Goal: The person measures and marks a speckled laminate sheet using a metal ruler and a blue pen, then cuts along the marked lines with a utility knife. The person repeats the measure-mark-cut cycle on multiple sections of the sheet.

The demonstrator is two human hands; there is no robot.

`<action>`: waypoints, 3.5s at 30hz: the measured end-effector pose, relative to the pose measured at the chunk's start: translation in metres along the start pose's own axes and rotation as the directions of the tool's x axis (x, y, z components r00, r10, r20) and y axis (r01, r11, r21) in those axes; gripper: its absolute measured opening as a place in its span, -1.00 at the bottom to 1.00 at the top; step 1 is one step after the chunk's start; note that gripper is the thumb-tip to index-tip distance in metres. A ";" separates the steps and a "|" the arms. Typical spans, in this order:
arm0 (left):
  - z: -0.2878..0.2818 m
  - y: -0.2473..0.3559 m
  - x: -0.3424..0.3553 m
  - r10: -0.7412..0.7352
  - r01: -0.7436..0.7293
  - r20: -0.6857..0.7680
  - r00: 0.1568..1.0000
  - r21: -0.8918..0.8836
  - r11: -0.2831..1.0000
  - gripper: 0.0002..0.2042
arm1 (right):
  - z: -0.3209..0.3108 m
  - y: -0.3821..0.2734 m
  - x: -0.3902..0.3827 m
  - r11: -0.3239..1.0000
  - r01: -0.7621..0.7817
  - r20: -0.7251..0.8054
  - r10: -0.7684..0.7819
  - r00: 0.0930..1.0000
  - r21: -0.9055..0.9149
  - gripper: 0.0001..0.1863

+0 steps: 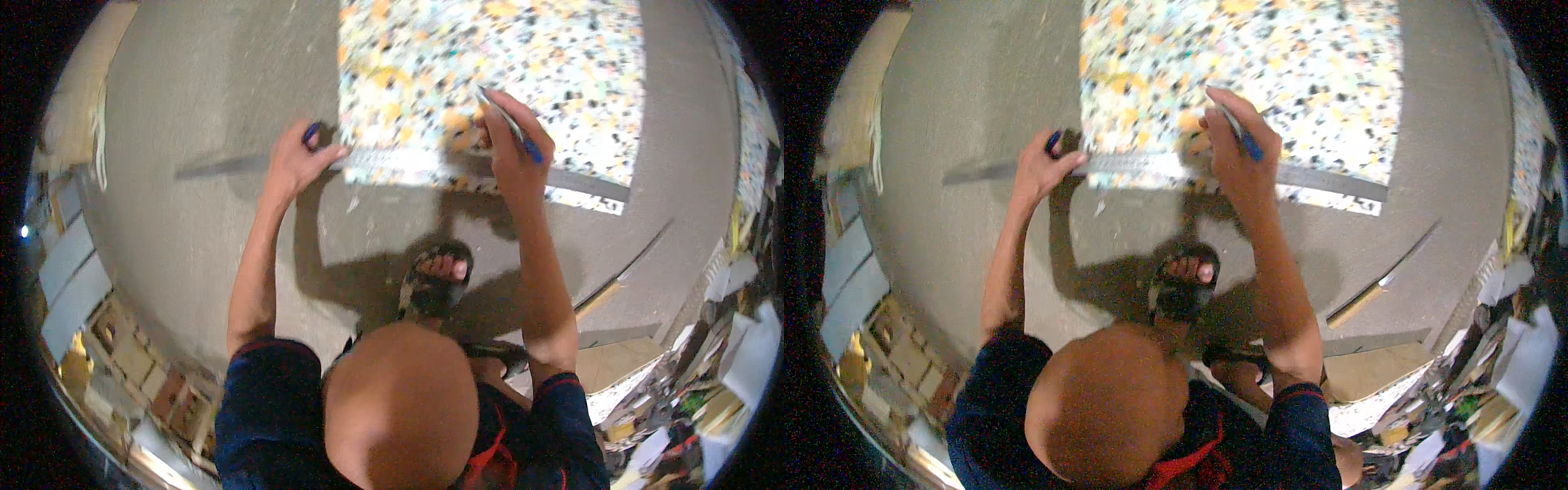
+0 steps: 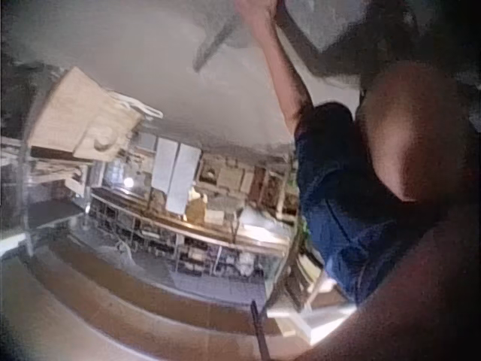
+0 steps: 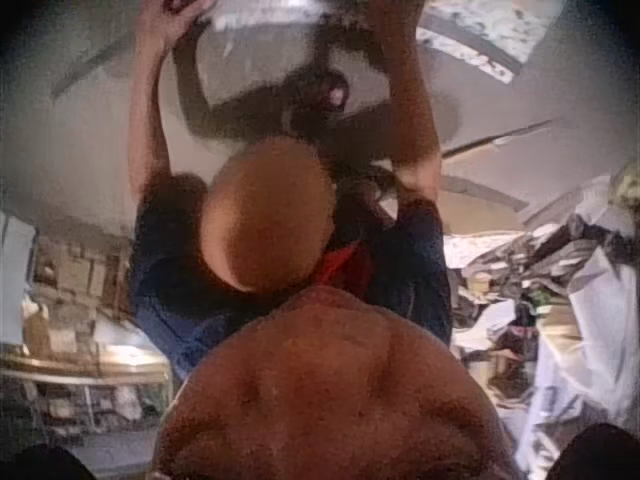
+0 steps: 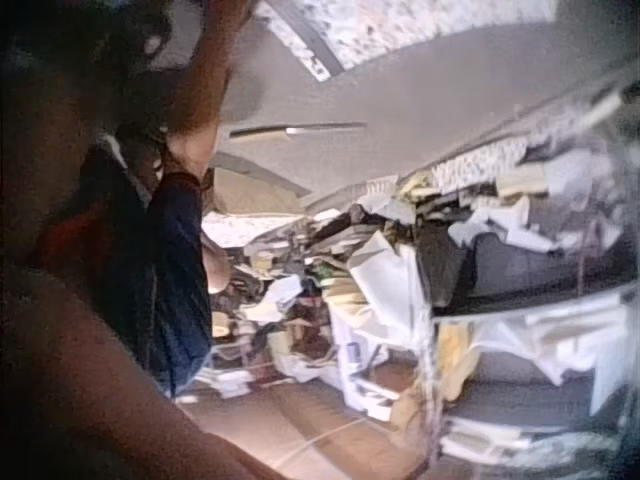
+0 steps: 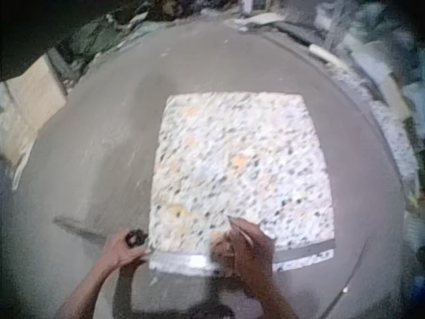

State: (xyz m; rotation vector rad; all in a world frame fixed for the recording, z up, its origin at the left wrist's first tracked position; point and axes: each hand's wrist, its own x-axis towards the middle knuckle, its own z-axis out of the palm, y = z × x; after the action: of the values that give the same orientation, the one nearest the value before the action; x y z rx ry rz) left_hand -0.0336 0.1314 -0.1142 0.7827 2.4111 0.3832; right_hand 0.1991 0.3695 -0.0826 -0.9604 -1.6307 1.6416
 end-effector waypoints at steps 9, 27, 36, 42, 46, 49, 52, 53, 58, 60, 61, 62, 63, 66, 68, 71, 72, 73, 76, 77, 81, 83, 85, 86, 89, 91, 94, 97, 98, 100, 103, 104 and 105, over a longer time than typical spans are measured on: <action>-0.073 0.063 0.162 0.073 -0.118 -0.386 0.920 -0.095 0.989 -0.49 | -0.099 -0.042 0.129 0.401 0.385 0.108 -0.562 0.820 -0.831 -0.53; -0.069 0.129 0.406 0.151 -0.142 -0.313 0.938 0.051 0.989 -0.39 | -0.144 0.053 0.337 0.268 0.118 0.094 -0.100 0.990 -0.956 -0.19; -0.066 0.126 0.418 0.216 -0.232 -0.293 0.932 -0.021 0.973 -0.47 | -0.152 0.073 0.341 0.252 0.188 0.124 -0.251 0.960 -0.949 -0.20; -0.067 0.122 0.421 0.193 -0.178 -0.259 0.946 0.080 0.981 -0.47 | -0.152 0.074 0.340 0.237 0.182 0.123 -0.246 0.962 -0.954 -0.20; -0.072 0.137 0.412 0.234 -0.205 -0.289 0.928 0.126 0.971 -0.46 | -0.152 0.073 0.340 0.255 0.181 0.117 -0.249 0.961 -0.950 -0.20; -0.075 0.136 0.410 0.198 -0.156 -0.271 0.942 0.169 0.973 -0.41 | -0.151 0.076 0.342 0.257 0.175 0.115 -0.230 0.966 -0.951 -0.19; -0.072 0.121 0.416 0.189 -0.121 -0.307 0.933 0.228 0.966 -0.30 | -0.148 0.084 0.342 0.194 0.131 0.092 -0.196 0.976 -0.972 -0.17; -0.071 0.112 0.412 0.194 -0.130 -0.353 0.915 0.195 0.972 -0.23 | -0.144 0.085 0.340 0.213 0.174 0.124 -0.229 0.966 -0.961 -0.19; -0.039 0.125 0.353 0.373 -0.095 -0.673 0.639 0.412 0.906 -0.47 | -0.122 0.081 0.315 0.269 0.221 0.147 -0.271 0.951 -0.937 -0.18; -0.006 0.162 0.314 0.229 -0.268 -0.588 0.776 0.021 0.963 -0.60 | -0.113 0.074 0.301 0.256 0.212 0.151 -0.238 0.959 -0.943 -0.20; 0.013 0.183 0.299 0.371 -0.532 -0.656 0.657 -0.056 0.845 -0.63 | -0.106 0.072 0.296 0.271 0.196 0.141 -0.208 0.968 -0.943 -0.21; 0.027 0.203 0.294 0.511 -0.539 -0.462 0.725 0.082 0.838 -0.56 | -0.103 0.068 0.290 0.280 0.171 0.124 -0.177 0.976 -0.945 -0.21; 0.047 0.221 0.284 0.534 -0.614 -0.564 0.630 0.058 0.787 -0.48 | -0.098 0.066 0.287 0.275 0.126 0.093 -0.131 0.987 -0.953 -0.21; 0.071 0.235 0.274 0.482 -0.474 -0.452 0.750 0.141 0.869 -0.45 | -0.087 0.053 0.283 0.245 0.143 0.125 -0.085 0.988 -0.959 -0.22; 0.073 0.230 0.275 0.490 -0.448 -0.430 0.758 0.202 0.871 -0.47 | -0.076 0.040 0.288 0.278 0.074 0.077 -0.001 0.997 -0.958 -0.24; 0.068 0.224 0.277 0.488 -0.447 -0.373 0.789 0.196 0.873 -0.46 | -0.041 0.020 0.305 0.351 0.293 0.224 -0.223 0.949 -0.890 -0.44; 0.068 0.224 0.278 0.469 -0.450 -0.384 0.795 0.144 0.881 -0.44 | -0.023 0.013 0.313 0.455 0.337 0.246 -0.248 0.937 -0.825 -0.49; 0.067 0.225 0.278 0.459 -0.444 -0.389 0.799 0.134 0.886 -0.44 | -0.003 0.008 0.320 0.539 0.398 0.278 -0.293 0.915 -0.743 -0.54; 0.066 0.226 0.283 0.442 -0.404 -0.351 0.825 0.180 0.897 -0.45 | 0.073 0.011 0.347 0.923 0.158 0.353 -0.026 0.935 -0.350 -0.64; 0.065 0.225 0.285 0.437 -0.374 -0.307 0.845 0.245 0.895 -0.45 | 0.098 0.016 0.354 0.956 0.141 0.400 -0.028 0.916 -0.256 -0.65; 0.059 0.212 0.294 0.468 -0.419 -0.197 0.861 0.246 0.874 -0.42 | 0.157 0.044 0.365 0.982 0.012 0.437 0.074 0.897 -0.191 -0.75; 0.057 0.205 0.296 0.517 -0.519 -0.380 0.767 0.105 0.848 -0.37 | 0.170 0.056 0.368 0.981 0.021 0.443 0.067 0.894 -0.191 -0.77; 0.057 0.201 0.296 0.541 -0.520 -0.393 0.743 0.168 0.837 -0.35 | 0.176 0.063 0.372 0.982 0.038 0.457 0.051 0.888 -0.183 -0.78; 0.057 0.200 0.296 0.533 -0.501 -0.347 0.772 0.186 0.845 -0.35 | 0.177 0.065 0.374 0.978 0.031 0.463 0.069 0.884 -0.205 -0.77; 0.059 0.199 0.295 0.506 -0.453 -0.260 0.822 0.238 0.859 -0.34 | 0.179 0.066 0.377 0.969 0.024 0.495 0.104 0.863 -0.246 -0.76; 0.061 0.200 0.296 0.499 -0.433 -0.277 0.821 0.267 0.861 -0.34 | 0.179 0.067 0.377 0.958 0.031 0.500 0.120 0.857 -0.284 -0.75; 0.063 0.200 0.296 0.497 -0.427 -0.191 0.846 0.316 0.847 -0.35 | 0.180 0.067 0.374 0.946 0.046 0.492 0.125 0.861 -0.321 -0.75; 0.064 0.199 0.296 0.493 -0.433 -0.298 0.818 0.246 0.867 -0.36 | 0.183 0.069 0.371 0.960 0.051 0.503 0.099 0.859 -0.276 -0.74; 0.064 0.198 0.296 0.503 -0.431 -0.291 0.814 0.278 0.858 -0.36 | 0.184 0.070 0.371 0.961 0.054 0.502 0.094 0.860 -0.273 -0.74; 0.064 0.197 0.296 0.524 -0.427 -0.275 0.806 0.342 0.837 -0.36 | 0.184 0.071 0.371 0.959 0.059 0.500 0.092 0.861 -0.277 -0.74; 0.064 0.197 0.296 0.479 -0.449 -0.181 0.859 0.183 0.875 -0.36 | 0.184 0.072 0.371 0.951 0.076 0.494 0.088 0.865 -0.301 -0.74; 0.065 0.198 0.296 0.488 -0.452 -0.211 0.847 0.197 0.870 -0.36 | 0.183 0.072 0.372 0.947 0.087 0.492 0.081 0.867 -0.310 -0.74; 0.065 0.198 0.296 0.496 -0.454 -0.241 0.834 0.211 0.866 -0.36 | 0.183 0.072 0.372 0.938 0.089 0.478 0.088 0.874 -0.334 -0.74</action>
State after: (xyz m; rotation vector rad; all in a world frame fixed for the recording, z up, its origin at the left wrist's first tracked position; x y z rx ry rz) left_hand -0.1039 0.4738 -0.2096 1.5023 2.5051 0.5509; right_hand -0.1509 0.5796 -0.1845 -0.7340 -2.3238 1.7212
